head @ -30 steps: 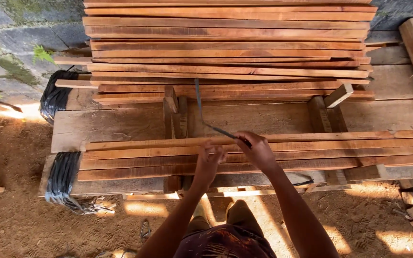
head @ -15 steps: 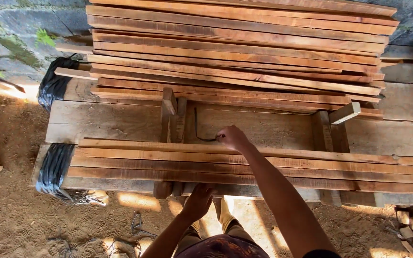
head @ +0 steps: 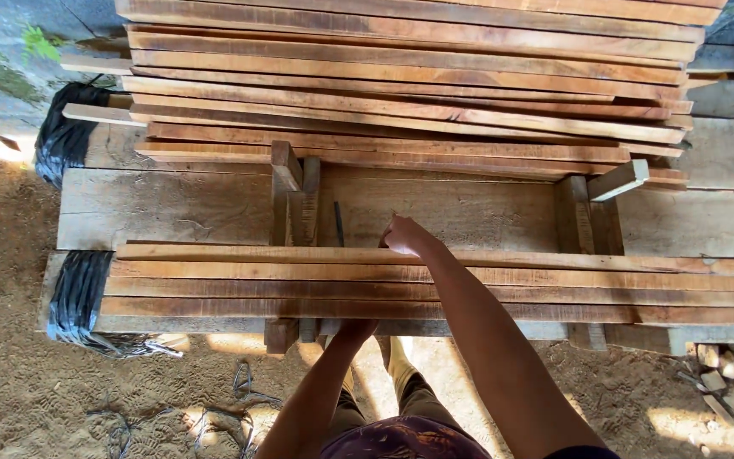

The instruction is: Bundling several thin wooden slats together using plastic straps.

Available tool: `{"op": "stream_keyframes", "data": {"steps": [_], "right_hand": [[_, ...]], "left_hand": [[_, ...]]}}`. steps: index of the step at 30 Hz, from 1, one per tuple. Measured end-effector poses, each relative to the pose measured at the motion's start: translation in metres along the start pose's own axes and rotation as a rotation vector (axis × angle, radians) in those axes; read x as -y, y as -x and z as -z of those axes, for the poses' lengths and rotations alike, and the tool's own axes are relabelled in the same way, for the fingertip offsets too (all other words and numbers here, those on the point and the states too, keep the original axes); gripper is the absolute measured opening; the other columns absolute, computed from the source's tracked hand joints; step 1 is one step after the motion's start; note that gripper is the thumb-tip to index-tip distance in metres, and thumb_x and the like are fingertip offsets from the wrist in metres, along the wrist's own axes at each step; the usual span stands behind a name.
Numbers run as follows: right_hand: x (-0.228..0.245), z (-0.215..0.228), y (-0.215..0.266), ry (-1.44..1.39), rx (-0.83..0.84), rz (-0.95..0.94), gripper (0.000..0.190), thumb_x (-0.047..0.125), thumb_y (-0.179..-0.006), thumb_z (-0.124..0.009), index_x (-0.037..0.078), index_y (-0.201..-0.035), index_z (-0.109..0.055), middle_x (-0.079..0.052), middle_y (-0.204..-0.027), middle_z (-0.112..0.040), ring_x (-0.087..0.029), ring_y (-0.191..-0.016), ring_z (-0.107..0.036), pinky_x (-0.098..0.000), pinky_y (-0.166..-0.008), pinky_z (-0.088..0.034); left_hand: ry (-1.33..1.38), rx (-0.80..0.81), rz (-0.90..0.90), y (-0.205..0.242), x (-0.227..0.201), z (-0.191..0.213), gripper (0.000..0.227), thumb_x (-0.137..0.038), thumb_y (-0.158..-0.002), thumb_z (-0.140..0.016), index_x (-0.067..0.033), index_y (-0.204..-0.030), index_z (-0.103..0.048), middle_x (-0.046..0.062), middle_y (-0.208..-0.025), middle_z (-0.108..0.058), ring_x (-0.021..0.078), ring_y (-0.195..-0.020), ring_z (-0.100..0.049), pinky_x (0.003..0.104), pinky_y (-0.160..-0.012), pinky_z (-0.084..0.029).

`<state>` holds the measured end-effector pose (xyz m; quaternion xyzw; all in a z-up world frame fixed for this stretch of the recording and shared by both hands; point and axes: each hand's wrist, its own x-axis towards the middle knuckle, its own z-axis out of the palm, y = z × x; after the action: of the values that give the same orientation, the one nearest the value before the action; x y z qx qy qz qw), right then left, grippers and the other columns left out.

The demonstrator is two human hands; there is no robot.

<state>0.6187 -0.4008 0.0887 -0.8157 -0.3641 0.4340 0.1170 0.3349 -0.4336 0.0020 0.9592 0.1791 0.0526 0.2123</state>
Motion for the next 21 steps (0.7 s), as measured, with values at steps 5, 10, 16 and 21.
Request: {"op": "stream_keyframes", "data": {"steps": [5,10,16,21], "right_hand": [[-0.015,-0.008,-0.027,0.091,0.101,-0.001,0.037,0.022,-0.083,-0.053,0.003,-0.099,-0.081,-0.027,-0.107,-0.074,-0.046,-0.109,-0.069,-0.0549,-0.095,-0.054],[0.015,0.013,-0.015,0.228,0.141,-0.008,0.035,0.021,-0.081,-0.061,0.001,-0.107,-0.074,-0.03,-0.106,-0.072,-0.046,-0.099,-0.072,-0.0518,-0.078,-0.059],[0.087,0.042,0.069,-0.384,-0.03,0.076,0.02,0.007,-0.081,-0.073,-0.002,-0.099,-0.074,-0.014,-0.069,-0.067,-0.017,-0.053,-0.062,-0.0255,-0.041,-0.052],[0.103,0.044,0.113,-0.828,0.001,0.139,0.023,0.005,-0.096,-0.064,-0.007,-0.115,-0.066,-0.017,-0.08,-0.066,-0.013,-0.055,-0.06,-0.0227,-0.039,-0.055]], "left_hand": [[-0.017,-0.036,-0.049,-0.002,-0.003,-0.017,0.014,-0.022,-0.098,-0.058,-0.0126,-0.102,-0.068,0.013,-0.08,-0.066,0.0361,-0.08,-0.069,0.05,-0.08,-0.053],[-0.052,-0.09,-0.071,0.001,0.0,-0.02,0.018,-0.015,-0.095,-0.06,-0.0109,-0.111,-0.068,0.013,-0.084,-0.065,0.0362,-0.083,-0.068,0.05,-0.083,-0.052],[-0.029,-0.12,-0.043,0.009,-0.029,0.06,0.038,-0.007,-0.09,-0.063,-0.011,-0.127,-0.065,0.013,-0.093,-0.065,0.0358,-0.093,-0.067,0.053,-0.089,-0.05],[0.096,-0.042,0.044,0.023,-0.022,0.071,0.037,-0.006,-0.093,-0.059,-0.0128,-0.128,-0.067,0.017,-0.099,-0.072,0.0366,-0.097,-0.072,0.05,-0.094,-0.054]]}}
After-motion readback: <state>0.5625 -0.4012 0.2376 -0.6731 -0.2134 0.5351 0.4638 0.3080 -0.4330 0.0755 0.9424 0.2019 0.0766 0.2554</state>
